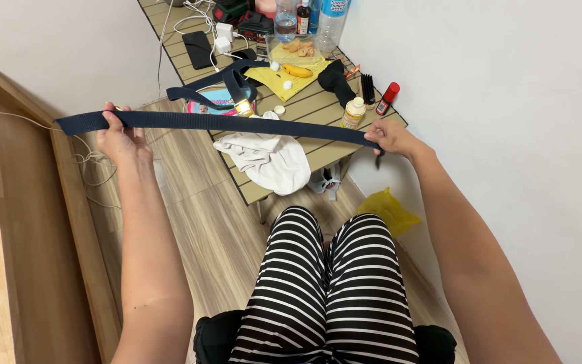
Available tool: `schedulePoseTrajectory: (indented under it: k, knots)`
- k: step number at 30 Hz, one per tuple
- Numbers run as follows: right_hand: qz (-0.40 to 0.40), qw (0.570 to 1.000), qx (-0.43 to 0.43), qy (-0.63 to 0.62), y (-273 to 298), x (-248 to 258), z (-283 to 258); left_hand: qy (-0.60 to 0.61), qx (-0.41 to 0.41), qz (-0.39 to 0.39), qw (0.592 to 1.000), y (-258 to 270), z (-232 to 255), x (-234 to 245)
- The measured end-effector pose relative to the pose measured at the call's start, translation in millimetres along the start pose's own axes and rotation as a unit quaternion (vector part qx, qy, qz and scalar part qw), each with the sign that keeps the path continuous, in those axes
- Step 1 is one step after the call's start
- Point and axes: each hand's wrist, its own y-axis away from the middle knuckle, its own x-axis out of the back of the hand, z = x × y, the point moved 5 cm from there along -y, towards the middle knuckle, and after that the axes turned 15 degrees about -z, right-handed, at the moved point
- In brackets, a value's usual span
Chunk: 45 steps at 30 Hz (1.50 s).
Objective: The person sits on the floor and cleans a gold-colored metal buckle using a white cloth and a liquid from a small bottle. They repeatedly wipe the buckle, apply more liquid, and continue wiping until the buckle is reattached to a dark strap.
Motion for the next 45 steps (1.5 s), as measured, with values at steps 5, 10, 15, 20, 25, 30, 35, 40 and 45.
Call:
schedulePoseTrajectory:
  k: [5, 10, 15, 20, 25, 30, 35, 40, 45]
  knots:
    - [-0.056, 0.998, 0.035, -0.01, 1, -3, 14, 0.028, -0.011, 0.026, 0.999, -16, 4, 26]
    - [-0.035, 0.999, 0.012, -0.011, 7, 11, 22, 0.058, -0.047, 0.03, 0.997, -29, 10, 53]
    - [-0.009, 0.999, -0.031, 0.008, 25, 17, 0, 0.057, -0.059, 0.027, 0.996, -37, 21, 66]
    - [0.02, 0.993, -0.101, 0.065, 39, 18, -27, 0.05, -0.077, 0.014, 0.996, -49, 37, 73]
    - [0.026, 0.994, -0.065, 0.08, 33, 19, -14, 0.044, -0.097, 0.02, 0.994, -69, 73, 89]
    - [0.044, 0.996, -0.022, 0.074, 9, 20, 8, 0.032, -0.116, 0.014, 0.993, -71, 100, 99]
    - [0.113, 0.981, -0.017, 0.157, 2, 17, -1, 0.036, -0.108, 0.044, 0.993, -60, 107, 108]
    - [0.153, 0.968, -0.034, 0.194, 17, 10, -22, 0.049, -0.112, 0.063, 0.99, -52, 112, 120]
    - [0.199, 0.949, -0.043, 0.24, 21, 3, -40, 0.081, -0.13, 0.024, 0.988, -45, 120, 120]
